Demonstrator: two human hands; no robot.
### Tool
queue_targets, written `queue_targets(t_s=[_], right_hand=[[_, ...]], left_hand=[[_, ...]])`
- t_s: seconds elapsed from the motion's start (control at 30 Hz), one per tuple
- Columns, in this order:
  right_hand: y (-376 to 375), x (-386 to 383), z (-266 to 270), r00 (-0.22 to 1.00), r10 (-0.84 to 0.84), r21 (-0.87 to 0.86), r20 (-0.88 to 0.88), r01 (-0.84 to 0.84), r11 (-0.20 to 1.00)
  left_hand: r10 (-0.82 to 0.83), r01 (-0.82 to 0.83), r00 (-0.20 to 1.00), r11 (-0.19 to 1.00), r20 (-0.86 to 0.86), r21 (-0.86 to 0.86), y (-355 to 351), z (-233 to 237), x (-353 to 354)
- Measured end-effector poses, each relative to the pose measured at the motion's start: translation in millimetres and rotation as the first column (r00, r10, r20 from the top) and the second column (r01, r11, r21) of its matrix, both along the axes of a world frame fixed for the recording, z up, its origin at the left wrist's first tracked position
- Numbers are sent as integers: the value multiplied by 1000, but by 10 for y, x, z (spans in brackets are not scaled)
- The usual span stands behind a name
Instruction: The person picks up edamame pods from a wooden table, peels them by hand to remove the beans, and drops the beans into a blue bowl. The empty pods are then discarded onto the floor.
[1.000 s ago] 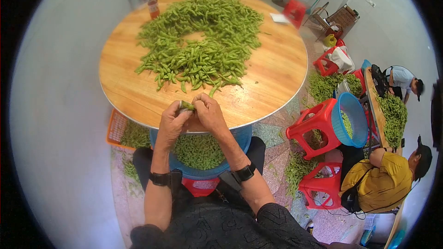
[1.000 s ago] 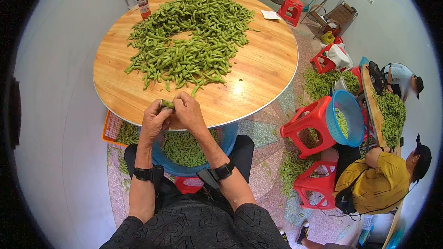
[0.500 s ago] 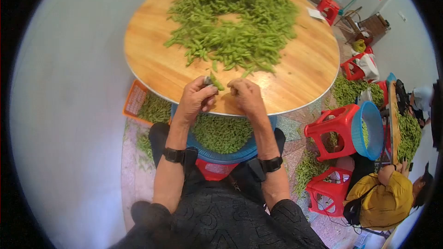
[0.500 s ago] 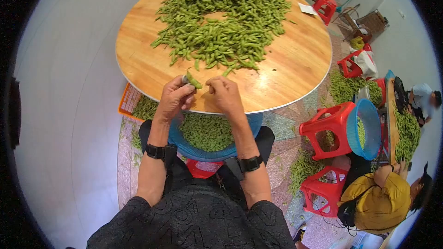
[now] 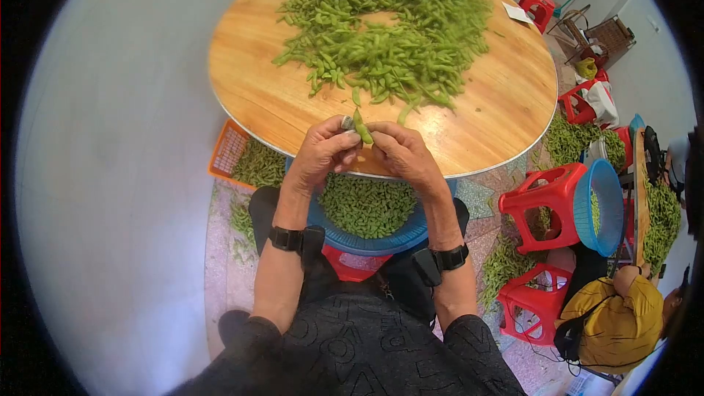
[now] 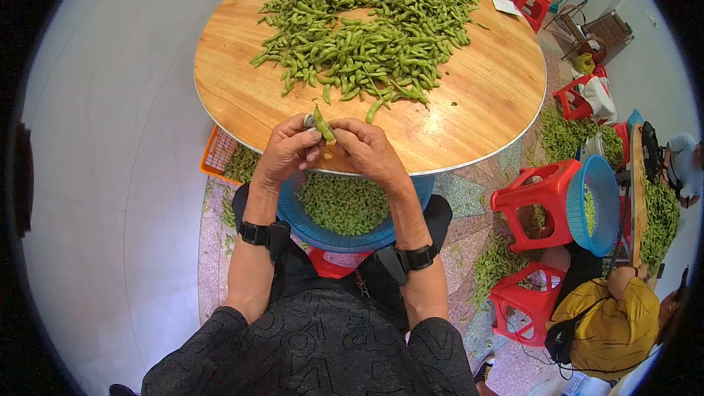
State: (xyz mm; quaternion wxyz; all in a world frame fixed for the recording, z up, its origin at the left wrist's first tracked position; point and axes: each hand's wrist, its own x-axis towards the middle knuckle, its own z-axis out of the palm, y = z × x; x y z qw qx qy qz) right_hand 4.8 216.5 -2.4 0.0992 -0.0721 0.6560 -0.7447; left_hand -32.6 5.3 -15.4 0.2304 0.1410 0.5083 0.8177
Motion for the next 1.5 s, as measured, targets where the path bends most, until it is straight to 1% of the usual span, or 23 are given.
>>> queue_targets(t_s=[0.07, 0.2, 0.3, 0.37, 0.4, 0.43, 0.47, 0.63, 0.7, 0.77, 0.83, 0.87, 0.93, 0.97, 1.03, 1.1, 1.17, 1.27, 1.33, 1.37, 1.43, 1.47, 1.5], right_hand=[[9, 29, -3, 997, -31, -101, 67, 37, 994], [2, 5, -35, 994, -86, -118, 64, 94, 989], [-8, 18, -30, 992, -109, -111, 63, 116, 987], [-19, 62, 3, 984, -176, -162, 31, 179, 970], [-25, 80, 5, 985, -172, -162, 31, 174, 971], [-35, 96, 4, 978, -207, -158, 36, 210, 965], [-48, 109, 1, 970, -239, -153, 41, 242, 958], [-85, 150, 66, 973, -224, -116, 50, 228, 967], [-109, 154, 56, 972, -226, -80, 56, 230, 970], [-129, 143, -39, 970, -242, 29, -38, 243, 970], [-59, 125, -67, 966, -256, -19, -28, 255, 967], [-21, 129, -64, 962, -274, -69, -14, 273, 960], [34, 213, -8, 963, -269, -63, 2, 269, 961], [52, 285, 50, 961, -276, -38, 39, 277, 960], [117, 372, 31, 958, -273, -24, 88, 276, 961], [119, 435, 57, 955, -284, 3, 82, 285, 958], [111, 481, 64, 952, -298, 32, 67, 296, 955], [-19, 595, 4, 978, -206, 106, -23, 207, 972], [-155, 750, -33, 986, -6, 375, -167, 69, 924], [-197, 780, -110, 986, -2, 381, -169, 67, 922], [-244, 794, -281, 839, 218, 597, -499, 151, 788], [-253, 792, -242, 839, 224, 604, -496, 148, 783], [-253, 798, -177, 817, 245, 623, -522, 169, 764]], left_hand=[[28, -30, 999, 997, -22, -74, 21, 26, 15], [14, -15, 1000, 999, -9, -51, 26, -3, -5], [77, -79, 997, 990, -15, -117, 100, 56, 66], [146, -259, 943, 885, -299, -387, 140, 8, 101], [150, -264, 942, 884, -299, -387, 165, -24, 122], [160, -502, 765, 754, -624, -423, 203, -19, 154], [85, -720, 497, 596, -864, -355, 225, -10, 186], [-40, -808, 359, 486, -932, -332, 264, -17, 273], [-14, -813, 355, 488, -935, -317, 281, -40, 289], [10, -818, 352, 490, -936, -302, 248, -19, 317], [145, -785, 428, 548, -892, -288, 145, 31, 352], [150, -788, 429, 545, -891, -288, 58, 101, 411], [216, -690, 622, 605, -752, -397, -194, 206, 572], [291, -690, 631, 634, -719, -349, -304, 162, 628], [299, -700, 677, 546, -673, -461, -638, 97, 729], [448, -707, 703, 528, -553, -471, -964, -87, 730], [564, -718, 687, 430, -458, -547, -1324, -276, 681], [597, -767, 625, 353, -502, -536, -1866, -674, 512], [312, -778, 612, 70, -727, -625, -2255, -1090, 359], [318, -779, 610, 71, -726, -623, -2351, -1245, 313], [241, -796, 576, -54, -781, -603, -2486, -1522, 258], [249, -795, 576, -52, -778, -605, -2558, -1664, 255], [240, -766, 598, -109, -765, -634, -2623, -1804, 254]])
